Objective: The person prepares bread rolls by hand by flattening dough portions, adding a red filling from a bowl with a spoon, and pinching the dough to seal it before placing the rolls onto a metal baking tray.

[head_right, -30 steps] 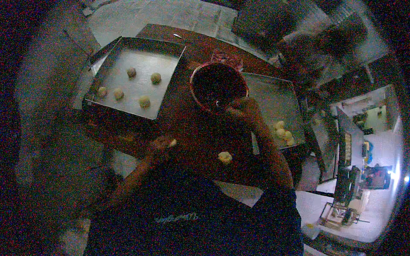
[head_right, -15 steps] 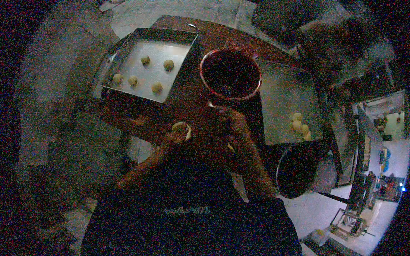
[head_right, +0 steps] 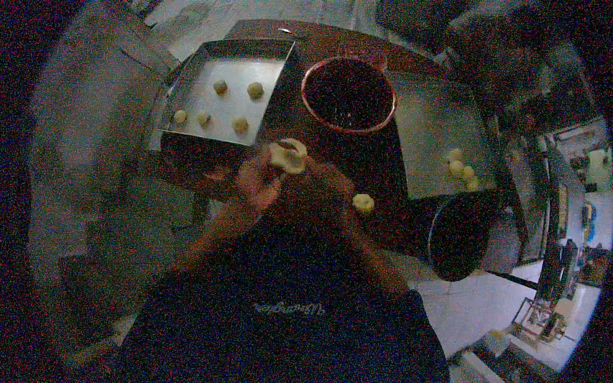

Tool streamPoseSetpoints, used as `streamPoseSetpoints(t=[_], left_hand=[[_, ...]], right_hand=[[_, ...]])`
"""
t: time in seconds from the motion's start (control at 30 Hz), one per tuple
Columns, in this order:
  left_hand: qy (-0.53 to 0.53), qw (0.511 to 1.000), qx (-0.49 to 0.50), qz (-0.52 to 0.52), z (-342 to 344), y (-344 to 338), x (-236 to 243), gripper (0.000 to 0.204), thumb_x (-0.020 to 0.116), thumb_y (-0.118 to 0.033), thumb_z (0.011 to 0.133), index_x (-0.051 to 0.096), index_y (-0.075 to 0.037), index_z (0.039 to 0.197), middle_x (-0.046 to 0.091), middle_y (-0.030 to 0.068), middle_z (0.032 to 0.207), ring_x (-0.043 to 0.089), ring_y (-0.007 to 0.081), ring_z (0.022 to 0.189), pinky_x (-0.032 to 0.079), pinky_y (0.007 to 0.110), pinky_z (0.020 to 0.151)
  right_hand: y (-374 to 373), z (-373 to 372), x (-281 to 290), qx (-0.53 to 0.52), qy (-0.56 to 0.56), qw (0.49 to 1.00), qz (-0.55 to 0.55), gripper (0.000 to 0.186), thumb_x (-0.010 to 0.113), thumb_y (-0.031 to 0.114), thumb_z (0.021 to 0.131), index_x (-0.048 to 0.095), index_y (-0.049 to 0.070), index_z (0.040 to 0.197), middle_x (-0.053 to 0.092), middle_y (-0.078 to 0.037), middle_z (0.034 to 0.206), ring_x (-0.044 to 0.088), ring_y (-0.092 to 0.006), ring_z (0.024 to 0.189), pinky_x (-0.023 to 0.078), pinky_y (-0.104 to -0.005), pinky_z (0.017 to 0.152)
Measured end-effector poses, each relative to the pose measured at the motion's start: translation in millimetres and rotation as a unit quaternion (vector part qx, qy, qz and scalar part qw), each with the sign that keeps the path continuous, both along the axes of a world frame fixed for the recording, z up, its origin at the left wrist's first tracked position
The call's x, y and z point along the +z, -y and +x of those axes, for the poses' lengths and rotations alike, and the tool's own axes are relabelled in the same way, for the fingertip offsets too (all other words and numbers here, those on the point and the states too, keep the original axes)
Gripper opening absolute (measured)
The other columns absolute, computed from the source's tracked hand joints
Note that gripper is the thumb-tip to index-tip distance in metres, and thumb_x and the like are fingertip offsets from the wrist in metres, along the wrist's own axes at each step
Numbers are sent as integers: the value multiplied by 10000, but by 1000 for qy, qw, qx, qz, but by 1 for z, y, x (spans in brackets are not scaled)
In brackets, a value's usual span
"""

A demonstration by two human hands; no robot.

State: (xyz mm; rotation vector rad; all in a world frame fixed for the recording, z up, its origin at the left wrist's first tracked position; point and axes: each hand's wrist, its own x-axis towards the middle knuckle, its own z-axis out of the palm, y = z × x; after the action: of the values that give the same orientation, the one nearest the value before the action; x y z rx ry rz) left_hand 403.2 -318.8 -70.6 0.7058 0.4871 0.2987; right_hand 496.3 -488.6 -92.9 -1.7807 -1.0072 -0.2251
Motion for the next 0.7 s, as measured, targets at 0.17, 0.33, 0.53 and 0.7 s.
streamPoseSetpoints(t=[0.17,0.33,0.53,0.7], left_hand=[[99,978,-39,-182,-2,-14,14,506,484,-379,1089,489,39,1373,616,201,1315,605,362,1238,515,534,1076],[143,969,-8,-201,-4,-29,-21,538,450,-377,1096,445,63,1406,572,249,1379,551,395,1314,446,578,1149],[174,971,12,-164,-6,-57,-20,582,384,-370,1106,351,61,1495,484,277,1504,488,418,1395,408,584,1178],[194,934,-33,-298,-26,-45,4,541,425,-282,1073,397,84,1470,506,276,1491,527,407,1364,449,527,1159]], right_hand=[[11,-1,11,44,129,985,-110,599,793,15,812,660,162,1377,665,-64,774,637,-192,643,525,-327,549],[25,8,4,86,95,986,-105,566,798,15,812,666,140,1348,666,-74,782,648,-221,639,539,-343,563],[15,57,-90,-28,95,972,-213,516,812,127,839,667,111,1334,716,-126,1068,685,-314,960,573,-419,831],[-2,38,12,3,88,990,-112,527,817,203,833,673,148,1338,607,-125,1418,544,-368,1325,465,-463,1109]])
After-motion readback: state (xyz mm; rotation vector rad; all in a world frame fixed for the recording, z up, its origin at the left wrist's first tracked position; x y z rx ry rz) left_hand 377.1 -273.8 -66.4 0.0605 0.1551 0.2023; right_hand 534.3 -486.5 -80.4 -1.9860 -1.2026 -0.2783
